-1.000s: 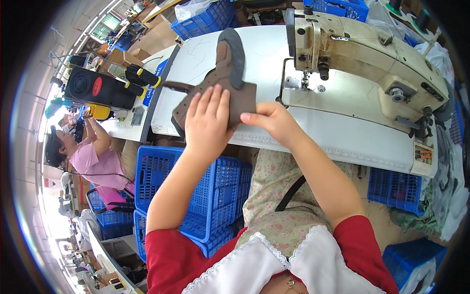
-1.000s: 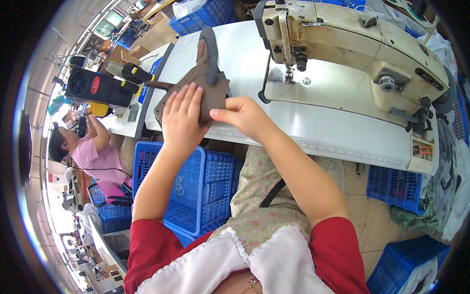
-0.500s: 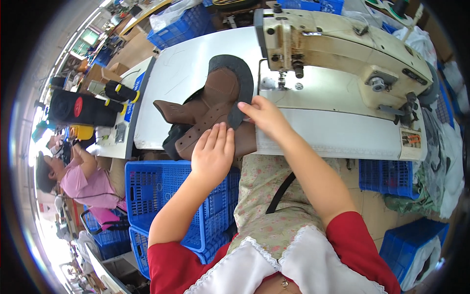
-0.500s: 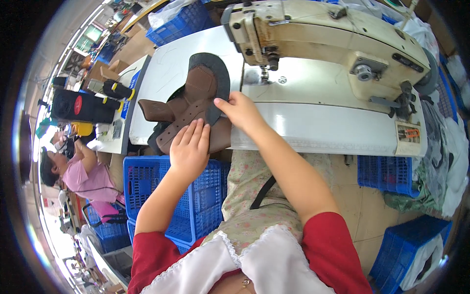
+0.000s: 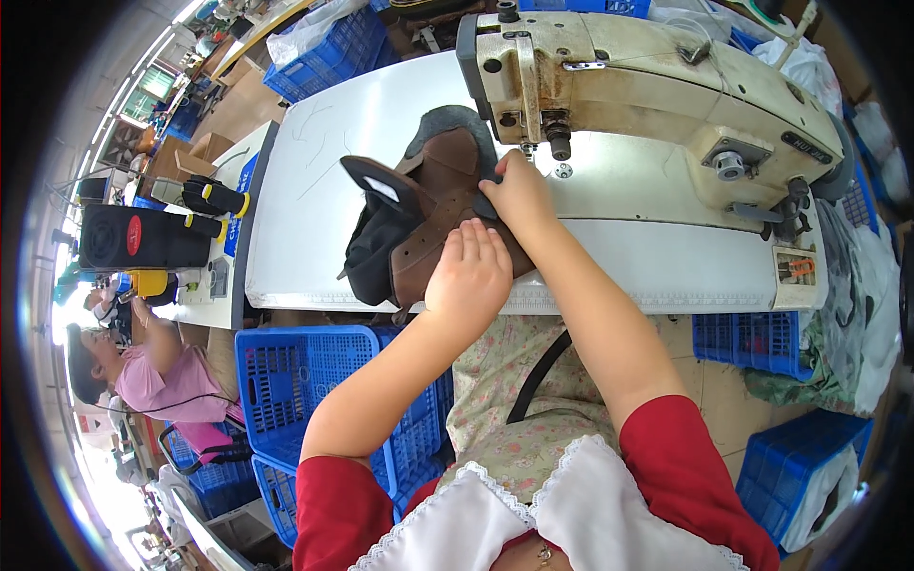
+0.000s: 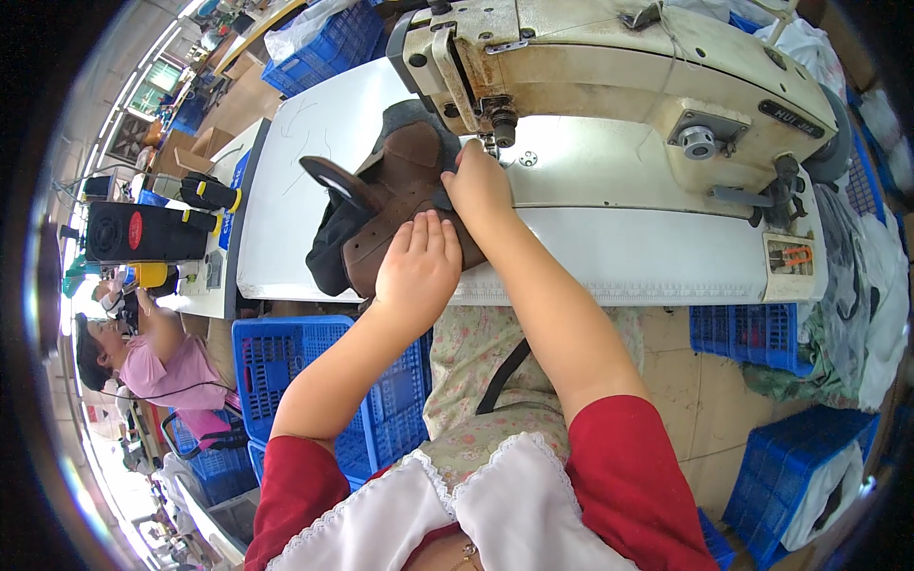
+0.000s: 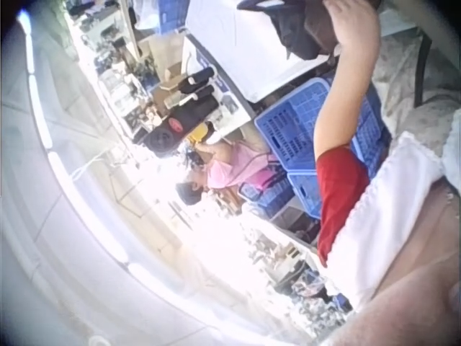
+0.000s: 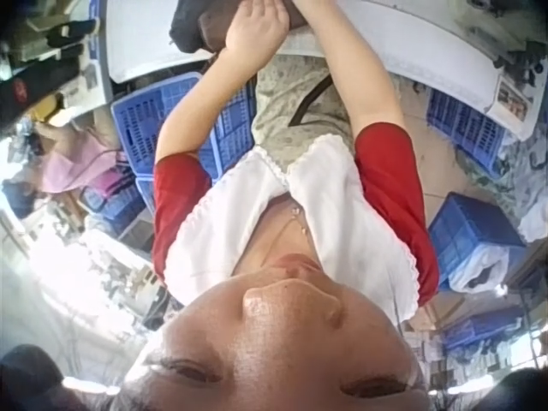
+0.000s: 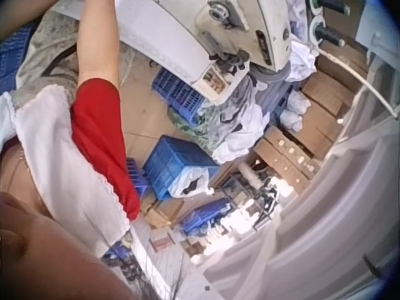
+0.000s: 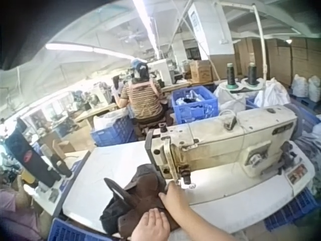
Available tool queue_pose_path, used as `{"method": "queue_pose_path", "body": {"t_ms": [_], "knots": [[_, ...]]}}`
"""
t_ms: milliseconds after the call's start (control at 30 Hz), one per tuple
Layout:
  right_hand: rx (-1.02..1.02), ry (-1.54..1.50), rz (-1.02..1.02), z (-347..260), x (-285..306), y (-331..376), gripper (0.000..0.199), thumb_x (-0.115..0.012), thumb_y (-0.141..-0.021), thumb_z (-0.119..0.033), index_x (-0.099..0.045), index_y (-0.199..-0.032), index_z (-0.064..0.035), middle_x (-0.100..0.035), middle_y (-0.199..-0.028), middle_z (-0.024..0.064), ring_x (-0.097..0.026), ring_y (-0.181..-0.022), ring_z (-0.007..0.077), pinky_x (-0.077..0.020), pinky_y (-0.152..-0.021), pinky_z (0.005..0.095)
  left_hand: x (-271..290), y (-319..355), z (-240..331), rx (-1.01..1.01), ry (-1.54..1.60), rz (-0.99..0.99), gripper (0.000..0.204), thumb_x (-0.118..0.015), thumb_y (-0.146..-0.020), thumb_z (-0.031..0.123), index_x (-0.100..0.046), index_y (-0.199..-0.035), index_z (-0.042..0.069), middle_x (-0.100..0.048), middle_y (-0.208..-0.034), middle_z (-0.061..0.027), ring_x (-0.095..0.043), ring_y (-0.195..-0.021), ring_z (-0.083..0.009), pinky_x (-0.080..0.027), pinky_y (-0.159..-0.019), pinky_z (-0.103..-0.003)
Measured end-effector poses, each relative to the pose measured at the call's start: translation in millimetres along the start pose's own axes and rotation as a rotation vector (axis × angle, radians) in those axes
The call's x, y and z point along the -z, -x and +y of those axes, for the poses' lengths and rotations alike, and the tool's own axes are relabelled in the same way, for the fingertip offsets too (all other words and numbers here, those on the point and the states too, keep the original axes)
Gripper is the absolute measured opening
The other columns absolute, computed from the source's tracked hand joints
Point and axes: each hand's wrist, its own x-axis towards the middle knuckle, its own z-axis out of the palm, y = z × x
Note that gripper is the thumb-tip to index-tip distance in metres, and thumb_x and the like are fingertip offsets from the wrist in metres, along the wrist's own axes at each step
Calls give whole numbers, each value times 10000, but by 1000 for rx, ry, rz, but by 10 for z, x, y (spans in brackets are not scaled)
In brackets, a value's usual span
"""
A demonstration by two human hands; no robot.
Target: Stitching leather components of a shoe upper using an industrial sewing machine and trimming excess thread.
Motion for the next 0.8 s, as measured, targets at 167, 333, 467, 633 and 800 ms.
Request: {"method": "queue_pose_path", "body": {"t_ms": [167, 333, 467, 633, 800], "knots": [[130, 130, -107, -17, 31, 223, 188, -664, -858, -250, -704, -861, -67, -659, -983, 206, -660, -896, 367, -526, -779, 463, -93, 33, 2, -64, 0, 3, 381, -585, -756, 144, -636, -1053, -90, -662, -1104, -275, -648, -1058, -355, -486, -953, -424], [292, 545, 8, -17, 141, 249, 252, -614, -895, -330, -754, -863, -124, -653, -989, 143, -621, -970, 320, -505, -788, 448, -85, -138, -19, -121, 36, 12, 347, -591, -738, 153, -627, -982, -91, -652, -1060, -290, -645, -1028, -370, -492, -920, -416], [214, 591, -31, 109, 308, 189, 244, -629, -877, -347, -766, -884, -145, -653, -991, 124, -593, -1013, 299, -488, -804, 431, -97, -323, 87, -129, 64, 42, 343, -587, -735, 152, -632, -975, -90, -663, -1044, -284, -653, -1010, -366, -496, -912, -412], [321, 397, 115, 467, 532, 168, 182, -709, -807, -276, -777, -926, -156, -655, -956, 100, -588, -969, 295, -488, -805, 422, -142, -462, 246, -135, 3, 63, 370, -577, -733, 161, -655, -997, -87, -685, -1032, -273, -670, -985, -354, -499, -916, -408], [570, 299, 181, 700, 598, 221, 180, -731, -774, -204, -773, -938, -144, -686, -1006, 39, -592, -979, 236, -464, -808, 402, -152, -423, 232, -142, 31, 65, 383, -582, -728, 163, -659, -1016, -77, -688, -1033, -264, -670, -999, -345, -499, -921, -397]]}}
